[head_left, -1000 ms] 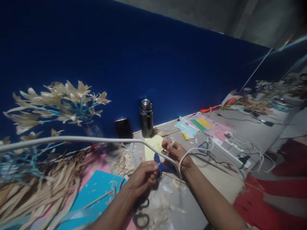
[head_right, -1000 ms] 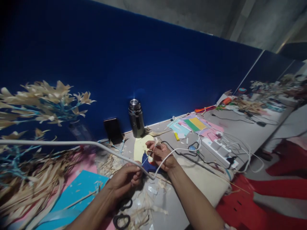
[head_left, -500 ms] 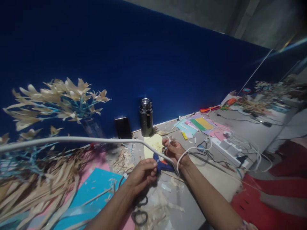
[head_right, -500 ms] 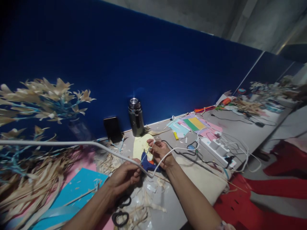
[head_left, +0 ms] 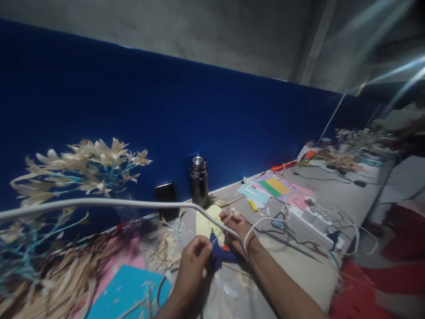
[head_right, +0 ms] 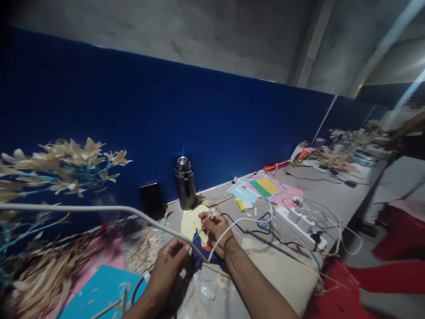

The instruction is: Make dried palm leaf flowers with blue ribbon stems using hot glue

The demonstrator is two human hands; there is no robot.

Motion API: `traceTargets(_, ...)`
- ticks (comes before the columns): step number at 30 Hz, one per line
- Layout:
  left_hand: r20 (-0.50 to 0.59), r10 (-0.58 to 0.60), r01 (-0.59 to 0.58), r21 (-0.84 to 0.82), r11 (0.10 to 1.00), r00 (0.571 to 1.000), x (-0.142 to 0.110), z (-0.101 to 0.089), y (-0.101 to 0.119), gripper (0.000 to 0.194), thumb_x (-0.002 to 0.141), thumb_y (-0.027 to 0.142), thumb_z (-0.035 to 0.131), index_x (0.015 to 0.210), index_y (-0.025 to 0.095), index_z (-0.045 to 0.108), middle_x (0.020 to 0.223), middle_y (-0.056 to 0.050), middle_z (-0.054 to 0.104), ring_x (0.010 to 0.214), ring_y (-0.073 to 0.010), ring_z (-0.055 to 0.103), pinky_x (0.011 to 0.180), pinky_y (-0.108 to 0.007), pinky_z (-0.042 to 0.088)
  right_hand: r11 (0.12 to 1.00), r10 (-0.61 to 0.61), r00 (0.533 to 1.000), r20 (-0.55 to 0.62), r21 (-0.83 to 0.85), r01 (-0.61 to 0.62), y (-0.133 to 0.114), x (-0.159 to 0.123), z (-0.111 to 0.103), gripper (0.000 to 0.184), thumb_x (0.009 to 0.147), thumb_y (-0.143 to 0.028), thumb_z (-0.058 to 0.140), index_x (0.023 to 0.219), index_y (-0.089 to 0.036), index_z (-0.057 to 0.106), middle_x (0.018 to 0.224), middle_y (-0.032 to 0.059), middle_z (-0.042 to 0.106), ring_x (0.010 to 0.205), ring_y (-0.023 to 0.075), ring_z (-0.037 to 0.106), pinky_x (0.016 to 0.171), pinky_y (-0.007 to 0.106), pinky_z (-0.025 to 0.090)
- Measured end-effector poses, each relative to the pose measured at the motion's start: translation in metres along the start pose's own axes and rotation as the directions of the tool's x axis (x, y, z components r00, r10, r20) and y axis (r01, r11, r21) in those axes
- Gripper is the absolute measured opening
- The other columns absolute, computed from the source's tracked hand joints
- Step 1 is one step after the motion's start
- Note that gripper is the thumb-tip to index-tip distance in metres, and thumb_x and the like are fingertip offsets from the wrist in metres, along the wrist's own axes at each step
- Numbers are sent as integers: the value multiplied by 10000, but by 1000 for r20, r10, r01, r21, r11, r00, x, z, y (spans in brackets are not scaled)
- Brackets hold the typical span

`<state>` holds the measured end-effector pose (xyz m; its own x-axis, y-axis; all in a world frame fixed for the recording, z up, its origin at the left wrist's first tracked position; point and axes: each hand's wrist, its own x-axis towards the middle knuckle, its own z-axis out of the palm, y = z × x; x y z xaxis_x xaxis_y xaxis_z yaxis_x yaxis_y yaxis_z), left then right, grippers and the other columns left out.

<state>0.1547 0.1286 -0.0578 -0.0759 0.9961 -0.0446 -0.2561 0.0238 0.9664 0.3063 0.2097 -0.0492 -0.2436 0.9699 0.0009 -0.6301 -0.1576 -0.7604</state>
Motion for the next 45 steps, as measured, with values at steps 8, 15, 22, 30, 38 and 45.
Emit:
traceTargets(8,293,-144,214,-225,950,945,1,1,6,398,655,448,894,712,176,609,552,33,536,446,-71,390,498,-228,303,977,-89,967,237,-169,131,-18,-10,11,322,636,-444,941,727,-171,795,1017,79,738,779,147,604,696,251,471)
traceTargets(15,102,25,-27,23,999,995,3,-32,39,429,624,530,887,727,182,658,575,43,483,513,-101,405,503,-225,296,927,-93,865,493,-273,256,-34,-1,72,428,779,-607,791,823,-181,811,1088,115,741,922,203,642,826,310,487)
traceTargets(22,-287,366,-312,217,925,885,-25,-47,53,363,683,544,837,772,213,717,761,-29,644,749,-209,554,674,-277,453,919,-126,893,432,-289,269,-23,-10,98,390,667,-488,907,922,-211,802,1038,85,737,984,238,654,892,346,497)
traceTargets(30,-302,196,-188,56,981,933,-29,-32,42,394,603,526,891,717,203,695,589,29,511,525,-120,389,481,-233,297,904,-205,910,359,-288,317,-24,-13,89,291,696,-444,891,866,-220,813,832,29,675,706,160,548,678,282,474)
traceTargets(38,-4,-63,62,-76,995,998,-28,-35,44,444,556,540,920,677,192,673,502,75,377,457,-64,246,464,-212,196,920,-161,875,456,-253,301,-19,-13,85,321,753,-532,830,737,-215,780,1025,84,732,918,230,620,775,310,482)
traceTargets(45,-102,210,-196,131,972,972,-26,-45,51,361,714,530,826,707,193,697,589,12,563,577,-143,498,588,-256,411,832,-125,863,489,-422,360,-15,-13,79,334,830,-488,763,1066,-253,800,1067,69,758,974,248,655,865,365,491)
